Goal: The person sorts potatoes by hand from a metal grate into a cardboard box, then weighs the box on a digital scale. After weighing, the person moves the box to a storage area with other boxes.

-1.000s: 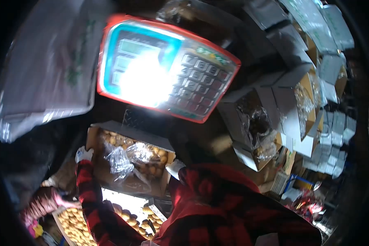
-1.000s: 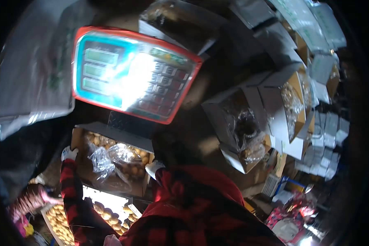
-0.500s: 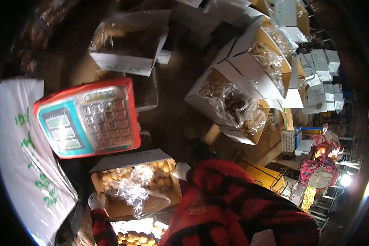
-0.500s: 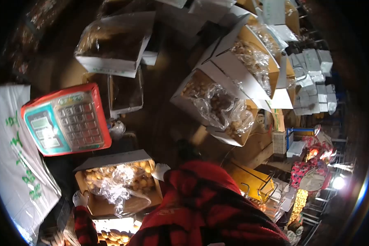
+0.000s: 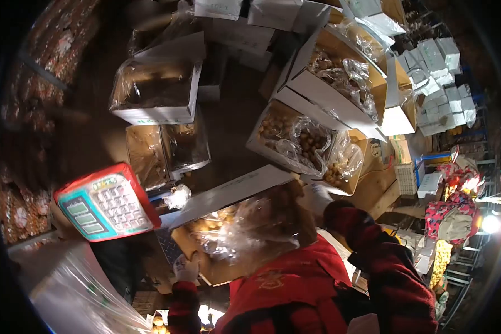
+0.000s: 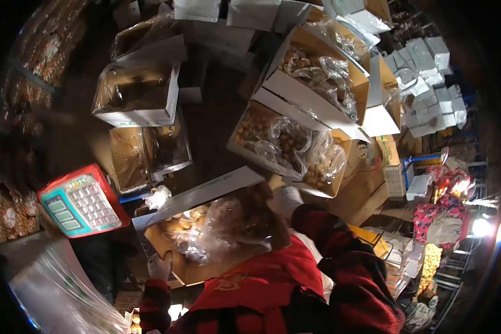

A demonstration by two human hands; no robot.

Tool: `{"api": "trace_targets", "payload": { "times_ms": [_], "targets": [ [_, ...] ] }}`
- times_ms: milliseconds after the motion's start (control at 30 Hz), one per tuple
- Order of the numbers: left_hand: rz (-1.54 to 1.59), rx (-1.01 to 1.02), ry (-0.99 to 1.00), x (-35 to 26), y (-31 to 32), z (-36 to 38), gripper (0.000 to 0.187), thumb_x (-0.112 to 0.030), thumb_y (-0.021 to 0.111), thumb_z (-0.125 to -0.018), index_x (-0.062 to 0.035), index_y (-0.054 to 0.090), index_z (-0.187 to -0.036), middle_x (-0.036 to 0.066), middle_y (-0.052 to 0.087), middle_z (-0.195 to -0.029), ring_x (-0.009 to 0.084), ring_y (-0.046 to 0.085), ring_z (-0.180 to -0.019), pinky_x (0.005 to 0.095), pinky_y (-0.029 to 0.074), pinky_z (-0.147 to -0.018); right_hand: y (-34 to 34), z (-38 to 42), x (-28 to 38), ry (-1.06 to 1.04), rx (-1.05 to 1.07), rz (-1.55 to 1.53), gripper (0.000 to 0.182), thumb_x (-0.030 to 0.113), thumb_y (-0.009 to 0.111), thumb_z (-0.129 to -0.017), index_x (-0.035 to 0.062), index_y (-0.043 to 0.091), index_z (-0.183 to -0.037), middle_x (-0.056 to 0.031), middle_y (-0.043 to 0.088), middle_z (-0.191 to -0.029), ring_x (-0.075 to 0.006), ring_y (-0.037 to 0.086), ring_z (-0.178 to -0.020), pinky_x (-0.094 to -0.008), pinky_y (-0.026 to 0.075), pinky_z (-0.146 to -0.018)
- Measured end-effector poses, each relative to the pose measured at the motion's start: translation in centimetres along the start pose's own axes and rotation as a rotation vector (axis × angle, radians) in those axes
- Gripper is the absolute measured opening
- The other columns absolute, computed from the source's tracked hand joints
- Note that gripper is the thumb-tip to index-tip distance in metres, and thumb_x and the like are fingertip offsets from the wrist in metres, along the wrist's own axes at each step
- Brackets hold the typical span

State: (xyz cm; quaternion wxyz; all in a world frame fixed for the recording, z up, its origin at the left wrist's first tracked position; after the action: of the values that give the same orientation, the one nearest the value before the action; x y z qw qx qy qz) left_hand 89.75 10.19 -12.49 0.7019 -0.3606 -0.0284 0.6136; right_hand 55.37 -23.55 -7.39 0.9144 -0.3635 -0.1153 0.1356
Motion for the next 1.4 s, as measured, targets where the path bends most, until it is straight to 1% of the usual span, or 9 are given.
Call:
{"api": "trace_targets", "payload": {
  "times_ms": [233, 333, 533, 700, 800, 867, 967, 1100, 1400],
  "targets": [
    [-0.107, -0.052, 0.281, -14.3, 2.7, -0.2, 0.035, -0.040, 0.061, -0.093, -0.0069, 0.072, -0.089, 0.015, 0.071, -0.079, 0.0336, 0.070, -0.077, 0.0437, 0.052, -0.069, -3.0, 3.3, -13.4, 0.121, -0.202, -0.223, 0.035, 0.036, 0.062, -0.083, 0.0037, 0.072, -0.091, -0.0239, 0.069, -0.084, -0.0433, 0.068, -0.086, -0.0528, 0.053, -0.076],
    [-0.334, -0.102, 0.476, -20.5, 2.7, -1.4, 0.032, -0.036, 0.061, -0.094, -0.0071, 0.071, -0.087, 0.015, 0.071, -0.079, 0.0345, 0.069, -0.075, 0.0440, 0.052, -0.069, -3.9, 4.2, -16.4, 0.144, -0.239, -0.318, 0.030, 0.032, 0.063, -0.084, 0.0069, 0.071, -0.099, -0.0212, 0.071, -0.090, -0.0419, 0.068, -0.090, -0.0513, 0.053, -0.077],
    [-0.372, -0.202, 0.553, -31.9, 1.9, -0.5, 0.028, -0.029, 0.068, -0.090, -0.0029, 0.068, -0.082, 0.016, 0.067, -0.074, 0.0367, 0.066, -0.071, 0.0472, 0.051, -0.068, -5.9, 3.7, -22.6, 0.060, -0.447, -0.642, 0.033, 0.021, 0.067, -0.082, 0.0086, 0.071, -0.112, -0.0200, 0.072, -0.101, -0.0396, 0.070, -0.096, -0.0458, 0.056, -0.080],
    [-0.436, -0.261, 0.804, -40.4, 1.8, -1.4, 0.026, -0.029, 0.067, -0.091, -0.0035, 0.070, -0.091, 0.018, 0.068, -0.079, 0.0395, 0.067, -0.076, 0.0478, 0.051, -0.067, -4.6, 1.6, -26.9, 0.147, -0.602, -0.699, 0.029, 0.017, 0.067, -0.085, 0.0039, 0.071, -0.111, -0.0190, 0.074, -0.095, -0.0370, 0.073, -0.091, -0.0438, 0.056, -0.076],
    [-0.483, -0.440, 0.991, -42.4, 3.3, -3.4, 0.020, -0.027, 0.070, -0.089, -0.0082, 0.067, -0.083, 0.013, 0.064, -0.077, 0.0354, 0.063, -0.074, 0.0490, 0.049, -0.069, -4.2, 1.1, -28.4, 0.300, -0.464, -0.790, 0.027, 0.017, 0.067, -0.086, 0.0026, 0.072, -0.108, -0.0193, 0.075, -0.094, -0.0372, 0.073, -0.092, -0.0435, 0.056, -0.076],
    [-0.401, -0.201, 1.004, -44.5, 3.8, -5.6, 0.018, -0.026, 0.073, -0.086, -0.0095, 0.066, -0.082, 0.011, 0.062, -0.075, 0.0340, 0.063, -0.072, 0.0477, 0.049, -0.068, -2.9, 1.1, -29.6, 0.254, -0.571, -0.690, 0.026, 0.018, 0.067, -0.086, 0.0024, 0.072, -0.106, -0.0187, 0.075, -0.094, -0.0342, 0.074, -0.088, -0.0415, 0.056, -0.076],
    [-0.557, -0.464, 1.120, -44.4, 6.8, -9.6, 0.024, -0.032, 0.075, -0.082, -0.0098, 0.065, -0.081, 0.009, 0.063, -0.071, 0.0346, 0.064, -0.072, 0.0467, 0.051, -0.068, -3.3, 3.5, -29.3, 0.389, -0.596, -0.797, 0.023, 0.020, 0.067, -0.083, 0.0054, 0.073, -0.100, -0.0207, 0.073, -0.086, -0.0393, 0.071, -0.083, -0.0472, 0.055, -0.073],
    [-0.633, -0.151, 1.019, -48.7, 9.1, -12.4, 0.024, -0.031, 0.070, -0.084, -0.0090, 0.070, -0.075, 0.012, 0.068, -0.076, 0.0342, 0.068, -0.076, 0.0488, 0.052, -0.071, -2.2, 6.4, -29.4, 0.512, -0.647, -0.764, 0.020, 0.018, 0.068, -0.083, 0.0012, 0.071, -0.094, -0.0190, 0.073, -0.085, -0.0384, 0.071, -0.082, -0.0450, 0.053, -0.073],
    [-0.551, 0.095, 0.787, -44.8, 11.2, -21.8, 0.035, -0.041, 0.067, -0.089, -0.0063, 0.072, -0.091, 0.018, 0.072, -0.089, 0.0403, 0.070, -0.087, 0.0506, 0.054, -0.079, -6.5, 5.7, -24.8, 0.631, -0.500, -0.557, 0.024, 0.023, 0.067, -0.081, 0.0053, 0.073, -0.096, -0.0205, 0.072, -0.087, -0.0408, 0.070, -0.085, -0.0468, 0.054, -0.076]
  ]
}}
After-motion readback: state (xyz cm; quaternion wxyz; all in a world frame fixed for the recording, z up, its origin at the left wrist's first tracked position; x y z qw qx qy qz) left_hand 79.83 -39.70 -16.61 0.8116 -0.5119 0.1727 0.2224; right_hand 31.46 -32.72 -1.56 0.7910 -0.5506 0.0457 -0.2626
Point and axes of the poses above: each hand's wrist, its own z-axis away from the middle knuckle, its own y-axis out of the palm, x = y × z, the point moved 5 cm from there along -z, towards the middle knuckle
